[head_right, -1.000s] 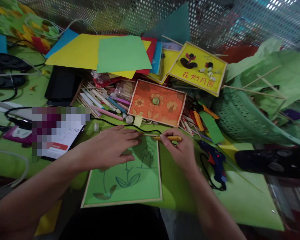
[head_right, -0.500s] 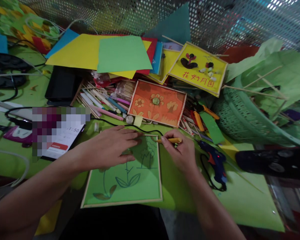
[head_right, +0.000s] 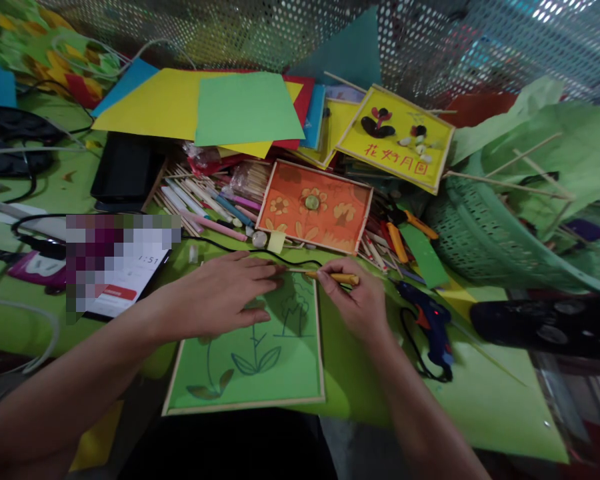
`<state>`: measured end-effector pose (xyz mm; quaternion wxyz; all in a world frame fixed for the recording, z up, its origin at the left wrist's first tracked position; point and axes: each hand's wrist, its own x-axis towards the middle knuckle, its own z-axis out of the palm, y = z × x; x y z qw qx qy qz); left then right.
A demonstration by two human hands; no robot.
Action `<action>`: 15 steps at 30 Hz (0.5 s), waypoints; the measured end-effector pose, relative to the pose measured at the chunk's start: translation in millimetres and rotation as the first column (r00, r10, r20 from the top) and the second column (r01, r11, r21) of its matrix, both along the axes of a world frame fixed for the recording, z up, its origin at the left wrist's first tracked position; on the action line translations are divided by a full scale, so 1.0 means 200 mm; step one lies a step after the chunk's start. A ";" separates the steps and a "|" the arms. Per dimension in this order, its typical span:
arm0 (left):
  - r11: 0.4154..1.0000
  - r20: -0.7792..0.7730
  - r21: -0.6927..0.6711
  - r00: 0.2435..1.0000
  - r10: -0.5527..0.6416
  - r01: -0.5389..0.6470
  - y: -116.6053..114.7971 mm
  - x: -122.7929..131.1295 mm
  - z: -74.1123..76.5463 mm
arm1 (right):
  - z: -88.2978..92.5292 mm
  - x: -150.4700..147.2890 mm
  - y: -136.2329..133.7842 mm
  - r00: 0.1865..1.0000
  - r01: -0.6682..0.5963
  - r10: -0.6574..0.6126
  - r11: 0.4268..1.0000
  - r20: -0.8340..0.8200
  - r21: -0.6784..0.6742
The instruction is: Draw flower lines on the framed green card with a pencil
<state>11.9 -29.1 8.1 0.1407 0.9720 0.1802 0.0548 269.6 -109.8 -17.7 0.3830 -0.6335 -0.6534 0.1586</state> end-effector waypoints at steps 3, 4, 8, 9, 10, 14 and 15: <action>1.000 0.006 -0.006 1.000 0.000 0.000 0.00 0.00 0.00 | 0.01 0.00 0.00 1.000 -0.002 0.001 1.000 0.013 0.007; 1.000 0.005 -0.008 1.000 0.002 -0.002 0.00 0.00 0.00 | 0.01 0.00 -0.01 1.000 0.000 0.000 1.000 0.016 0.005; 1.000 0.002 -0.006 1.000 0.006 -0.006 0.00 0.00 0.00 | 0.01 0.00 -0.02 1.000 0.021 -0.021 1.000 0.024 -0.003; 1.000 0.001 -0.003 1.000 0.006 -0.006 0.00 0.00 0.00 | 0.01 0.00 -0.02 1.000 0.022 -0.022 1.000 0.021 -0.001; 1.000 0.001 0.001 1.000 0.005 -0.005 0.00 0.00 0.00 | 0.01 0.00 -0.02 1.000 0.021 -0.021 1.000 0.017 0.004; 1.000 -0.010 0.003 1.000 0.003 -0.003 0.00 0.00 0.00 | -0.01 0.01 -0.01 1.000 0.016 -0.016 1.000 0.006 0.019; 1.000 -0.014 0.001 1.000 0.003 -0.003 0.00 0.00 0.00 | -0.01 0.01 -0.01 1.000 0.016 -0.016 1.000 0.006 0.020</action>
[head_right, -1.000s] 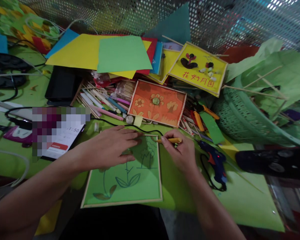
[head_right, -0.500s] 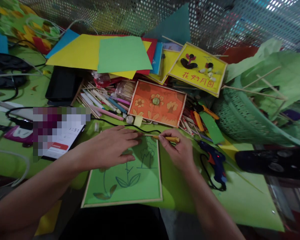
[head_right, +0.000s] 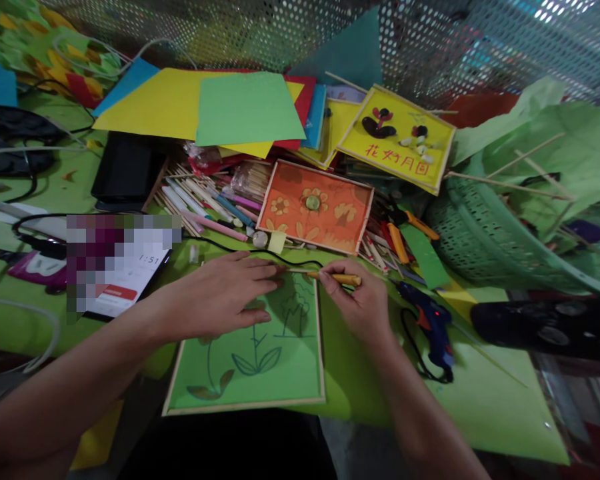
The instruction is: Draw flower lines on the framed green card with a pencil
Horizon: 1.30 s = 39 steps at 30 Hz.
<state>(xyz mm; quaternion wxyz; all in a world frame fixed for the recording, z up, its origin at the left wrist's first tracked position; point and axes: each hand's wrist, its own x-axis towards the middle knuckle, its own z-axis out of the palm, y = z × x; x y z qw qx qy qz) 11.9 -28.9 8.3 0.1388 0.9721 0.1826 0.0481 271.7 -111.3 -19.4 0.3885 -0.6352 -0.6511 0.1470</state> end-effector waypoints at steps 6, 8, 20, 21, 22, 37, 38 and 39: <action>1.000 -0.009 -0.016 1.000 0.008 -0.008 0.00 0.00 0.00 | 0.03 0.00 -0.02 1.000 -0.005 0.005 1.000 0.024 -0.010; 1.000 -0.008 -0.014 1.000 0.007 -0.007 0.00 0.00 0.00 | 0.04 -0.01 -0.02 1.000 -0.007 0.007 1.000 0.027 -0.003; 1.000 -0.006 -0.006 1.000 0.005 -0.005 0.00 0.00 0.00 | 0.02 0.01 -0.02 0.998 -0.013 0.013 1.000 0.058 0.009; 1.000 -0.001 -0.005 1.000 0.005 -0.005 0.00 0.00 0.00 | 0.02 0.01 -0.02 0.998 -0.012 0.012 1.000 0.060 0.014; 1.000 0.002 -0.004 1.000 0.004 -0.004 0.00 0.00 0.00 | 0.02 0.01 -0.02 0.998 -0.015 0.013 1.000 0.058 0.018; 1.000 0.013 -0.015 1.000 0.007 -0.007 0.00 0.00 -0.01 | 0.02 -0.01 -0.01 0.996 -0.019 0.014 0.998 0.087 0.054; 1.000 0.016 -0.011 1.000 0.005 -0.005 0.00 0.00 -0.01 | 0.01 -0.01 -0.01 0.997 -0.022 0.018 0.998 0.081 0.057; 1.000 0.016 -0.007 1.000 0.004 -0.004 0.00 0.00 -0.01 | 0.01 -0.01 -0.01 0.997 -0.027 0.022 0.998 0.075 0.058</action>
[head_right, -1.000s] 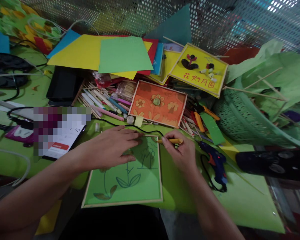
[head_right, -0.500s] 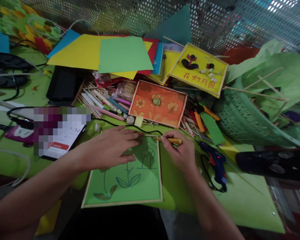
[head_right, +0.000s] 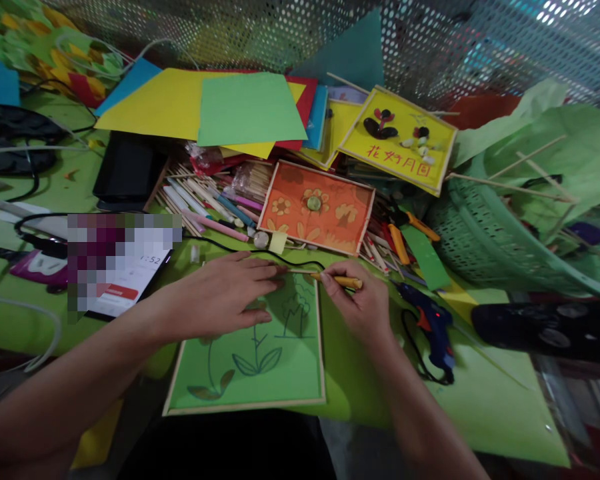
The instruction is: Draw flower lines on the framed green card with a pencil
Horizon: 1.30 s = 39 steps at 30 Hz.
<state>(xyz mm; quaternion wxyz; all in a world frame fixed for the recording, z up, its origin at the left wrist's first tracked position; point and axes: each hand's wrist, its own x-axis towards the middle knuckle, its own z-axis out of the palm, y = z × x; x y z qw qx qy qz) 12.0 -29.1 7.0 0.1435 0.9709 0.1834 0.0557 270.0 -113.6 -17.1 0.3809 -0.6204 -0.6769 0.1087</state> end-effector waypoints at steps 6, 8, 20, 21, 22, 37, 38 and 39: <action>1.000 -0.014 0.014 1.000 0.005 -0.005 0.00 0.00 0.00 | -0.01 0.01 0.00 1.000 0.014 -0.015 1.000 -0.014 -0.025; 1.000 -0.004 0.020 1.000 0.003 -0.003 0.00 0.00 0.00 | -0.01 0.02 0.00 1.000 0.015 -0.015 1.000 -0.016 -0.021; 1.000 -0.015 -0.010 1.000 0.004 -0.004 0.00 0.00 0.01 | 0.00 0.00 0.00 1.000 -0.009 0.009 1.000 0.024 0.007; 1.000 -0.016 -0.008 1.000 0.004 -0.004 0.00 0.00 0.01 | 0.00 -0.01 0.00 0.999 -0.019 0.018 1.000 0.029 0.012; 1.000 -0.017 -0.006 1.000 0.002 -0.003 0.00 0.00 0.01 | 0.01 -0.01 0.00 0.999 -0.025 0.024 1.000 0.039 0.017; 1.000 -0.009 -0.022 1.000 0.013 -0.014 0.00 0.00 0.00 | 0.03 -0.02 -0.01 0.992 -0.027 0.022 0.999 0.126 0.032; 1.000 -0.010 -0.024 1.000 0.012 -0.013 0.00 0.00 0.00 | 0.03 -0.02 -0.01 0.991 -0.026 0.021 0.999 0.129 0.035; 1.000 -0.007 -0.023 1.000 0.012 -0.013 0.00 0.00 0.00 | 0.03 -0.02 -0.01 0.991 -0.024 0.019 0.999 0.131 0.035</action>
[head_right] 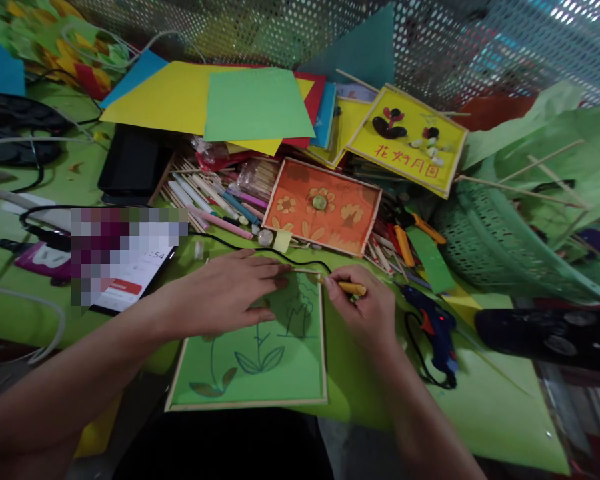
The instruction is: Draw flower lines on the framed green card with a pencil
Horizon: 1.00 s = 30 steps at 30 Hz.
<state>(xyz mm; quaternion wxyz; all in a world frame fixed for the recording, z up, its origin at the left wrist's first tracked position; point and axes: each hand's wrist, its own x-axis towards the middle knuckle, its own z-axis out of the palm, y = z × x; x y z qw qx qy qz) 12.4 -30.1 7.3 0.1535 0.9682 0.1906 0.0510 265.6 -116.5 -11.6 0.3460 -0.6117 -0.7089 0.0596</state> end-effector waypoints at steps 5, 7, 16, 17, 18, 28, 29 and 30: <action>1.000 0.026 0.011 1.000 0.001 -0.001 0.00 0.00 0.00 | -0.01 0.00 0.00 1.000 0.012 -0.012 1.000 0.007 -0.005; 1.000 0.027 0.011 1.000 -0.003 0.002 0.00 0.00 0.00 | -0.01 0.01 0.00 1.000 0.011 -0.011 1.000 0.009 0.000; 1.000 0.018 0.000 1.000 -0.002 0.002 0.00 -0.01 0.01 | -0.01 0.00 0.00 1.000 0.017 -0.016 1.000 0.012 -0.002; 1.000 0.019 0.000 1.000 -0.002 0.002 0.00 -0.01 0.01 | -0.01 0.00 0.00 1.000 0.017 -0.017 1.000 0.010 -0.005; 1.000 0.016 -0.003 1.000 -0.003 0.003 0.00 -0.01 0.01 | -0.01 0.00 0.00 1.000 0.018 -0.018 1.000 0.005 -0.008; 1.000 0.023 0.013 1.000 0.004 -0.004 0.00 0.00 0.00 | 0.01 0.01 -0.01 1.000 0.024 -0.025 0.999 -0.008 -0.029; 1.000 0.021 0.013 1.000 0.003 -0.003 0.00 0.00 0.00 | 0.01 0.01 -0.01 1.000 0.024 -0.025 0.999 -0.009 -0.028; 1.000 0.019 0.012 1.000 0.003 -0.003 0.00 0.00 0.00 | 0.00 0.01 -0.01 1.000 0.026 -0.027 0.999 -0.009 -0.027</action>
